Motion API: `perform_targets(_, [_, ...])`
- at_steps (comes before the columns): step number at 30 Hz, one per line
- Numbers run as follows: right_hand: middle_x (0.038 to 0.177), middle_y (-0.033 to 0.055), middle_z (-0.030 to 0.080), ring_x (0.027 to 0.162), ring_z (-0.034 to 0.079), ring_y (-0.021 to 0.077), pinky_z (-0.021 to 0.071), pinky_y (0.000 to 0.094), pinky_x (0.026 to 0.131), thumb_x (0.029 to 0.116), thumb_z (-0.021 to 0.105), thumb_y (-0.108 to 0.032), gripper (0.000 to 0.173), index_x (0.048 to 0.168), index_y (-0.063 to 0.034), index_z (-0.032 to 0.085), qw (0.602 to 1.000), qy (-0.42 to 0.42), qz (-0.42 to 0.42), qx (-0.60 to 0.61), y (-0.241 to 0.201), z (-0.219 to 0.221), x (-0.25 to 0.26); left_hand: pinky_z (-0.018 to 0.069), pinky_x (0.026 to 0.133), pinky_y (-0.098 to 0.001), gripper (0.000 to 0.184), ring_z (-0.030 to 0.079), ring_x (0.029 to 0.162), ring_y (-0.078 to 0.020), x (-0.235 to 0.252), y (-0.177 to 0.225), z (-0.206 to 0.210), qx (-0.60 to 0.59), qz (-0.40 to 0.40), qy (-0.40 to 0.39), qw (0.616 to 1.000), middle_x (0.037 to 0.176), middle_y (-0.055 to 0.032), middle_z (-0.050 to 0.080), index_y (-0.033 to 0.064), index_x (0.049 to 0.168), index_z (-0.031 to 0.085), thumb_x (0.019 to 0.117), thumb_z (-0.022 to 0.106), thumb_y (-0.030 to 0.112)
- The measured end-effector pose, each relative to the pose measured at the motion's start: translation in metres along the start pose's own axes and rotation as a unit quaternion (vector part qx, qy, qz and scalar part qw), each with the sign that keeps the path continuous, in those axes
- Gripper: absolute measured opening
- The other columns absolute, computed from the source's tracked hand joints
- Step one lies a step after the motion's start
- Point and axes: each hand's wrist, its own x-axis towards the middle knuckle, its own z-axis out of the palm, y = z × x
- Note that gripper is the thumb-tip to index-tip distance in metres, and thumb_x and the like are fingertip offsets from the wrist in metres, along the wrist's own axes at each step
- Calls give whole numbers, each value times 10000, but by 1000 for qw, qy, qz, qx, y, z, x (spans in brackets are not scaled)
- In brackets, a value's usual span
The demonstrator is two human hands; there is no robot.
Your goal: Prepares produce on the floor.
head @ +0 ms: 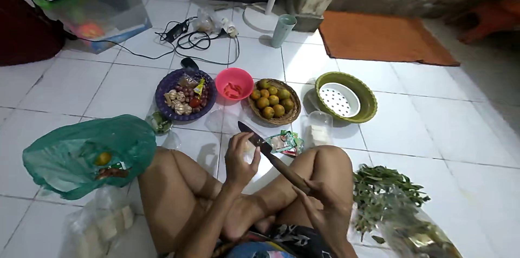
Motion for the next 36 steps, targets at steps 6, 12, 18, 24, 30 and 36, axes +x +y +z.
perform_targets(6, [889,11,740,793,667,-93,555,97,764,830,762,-156,268,967,62,689,994,-13,54,89,-8,18,-8,446,1038,-520,619,506,1316,-395,-13,-1,-11,-294,-560,30,774,1522,-297,408,-45,1534,315,1114,337,409])
perform_targets(12, [890,70,751,780,698,-32,570,125,758,832,756,-190,283,969,53,705,996,-50,35,68,-6,32,-24,449,1019,-502,674,513,1299,-353,6,-19,-11,-405,-596,35,692,1521,-245,425,42,1555,317,1096,236,529])
perform_targets(18, [921,129,747,809,726,35,584,157,767,776,740,-101,261,958,84,705,995,-63,48,65,2,41,-33,532,740,-269,264,611,793,-131,6,-26,-9,-363,-560,88,739,966,-125,626,-82,1197,560,1084,469,138])
perform_targets(24, [1037,105,677,881,696,129,600,281,786,786,763,-7,619,1338,71,494,857,-314,349,212,-13,34,-10,509,654,-233,217,578,695,-88,-1,-26,-13,-319,-534,85,778,868,-90,621,-85,1179,584,1053,535,86])
perform_targets(30, [844,51,636,626,619,110,549,293,588,1083,463,-243,358,1353,-11,496,750,-395,468,248,-27,60,-1,527,705,-274,262,594,752,-102,-16,-23,-13,-266,-486,-40,832,910,-105,617,-97,1151,596,1085,472,124])
perform_targets(36, [731,-9,580,522,576,66,537,225,515,1105,352,-165,309,1292,27,505,757,-339,464,311,-30,80,1,520,833,-328,454,617,909,-177,-19,-36,-28,-206,-464,-44,860,1118,-203,636,-98,1305,561,1136,269,205])
